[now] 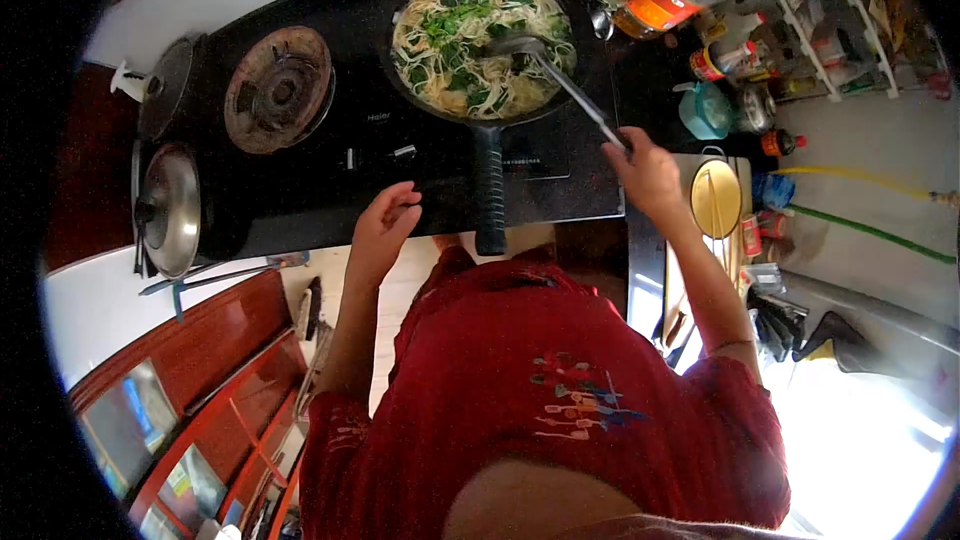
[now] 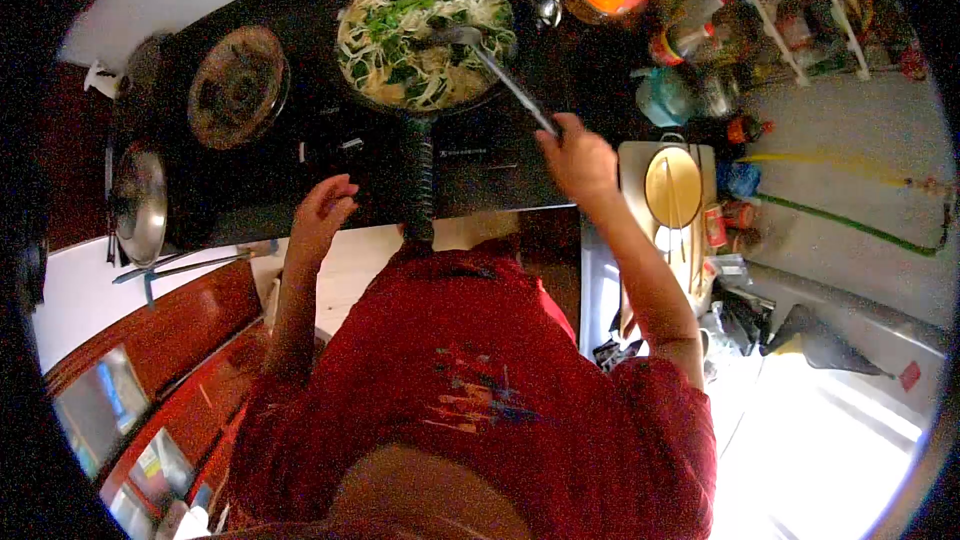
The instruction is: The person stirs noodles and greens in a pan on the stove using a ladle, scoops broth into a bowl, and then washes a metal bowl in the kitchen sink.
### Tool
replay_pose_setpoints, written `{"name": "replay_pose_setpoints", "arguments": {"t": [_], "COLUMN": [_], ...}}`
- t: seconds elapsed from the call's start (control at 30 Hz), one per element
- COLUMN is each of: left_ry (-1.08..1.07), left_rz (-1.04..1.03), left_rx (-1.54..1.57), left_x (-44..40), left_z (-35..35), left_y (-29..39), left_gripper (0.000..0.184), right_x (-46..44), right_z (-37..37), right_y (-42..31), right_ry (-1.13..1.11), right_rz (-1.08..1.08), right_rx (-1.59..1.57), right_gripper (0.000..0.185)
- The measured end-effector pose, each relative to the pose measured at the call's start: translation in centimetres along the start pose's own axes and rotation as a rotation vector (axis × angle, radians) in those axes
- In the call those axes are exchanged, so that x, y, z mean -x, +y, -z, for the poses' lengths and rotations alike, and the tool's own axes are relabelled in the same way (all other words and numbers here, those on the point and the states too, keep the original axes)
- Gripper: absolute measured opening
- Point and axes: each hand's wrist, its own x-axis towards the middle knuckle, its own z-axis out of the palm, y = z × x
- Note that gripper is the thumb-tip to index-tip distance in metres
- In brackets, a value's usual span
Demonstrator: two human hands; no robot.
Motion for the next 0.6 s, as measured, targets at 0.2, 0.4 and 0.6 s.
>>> {"name": "replay_pose_setpoints", "arguments": {"t": [0.2, 0.4, 0.6], "left_ry": [-0.011, -0.039, -0.059], "left_rz": [0.000, -0.003, 0.087], "left_rx": [0.066, 0.047, -0.014], "left_x": [-0.4, -1.4, -0.4], "left_z": [2.7, -0.5, -4.8], "left_y": [-1.3, 0.7, 1.8], "left_gripper": [0.034, 0.034, 0.040], "right_x": [-1.8, -7.2, -13.7], "right_z": [8.5, 6.2, 3.1], "right_y": [-2.7, -5.7, -5.2], "right_ry": [0.135, 0.267, 0.368], "right_rz": [0.361, 0.806, 0.943], "right_rx": [0.039, 0.134, 0.217], "right_gripper": [0.032, 0.034, 0.035]}}
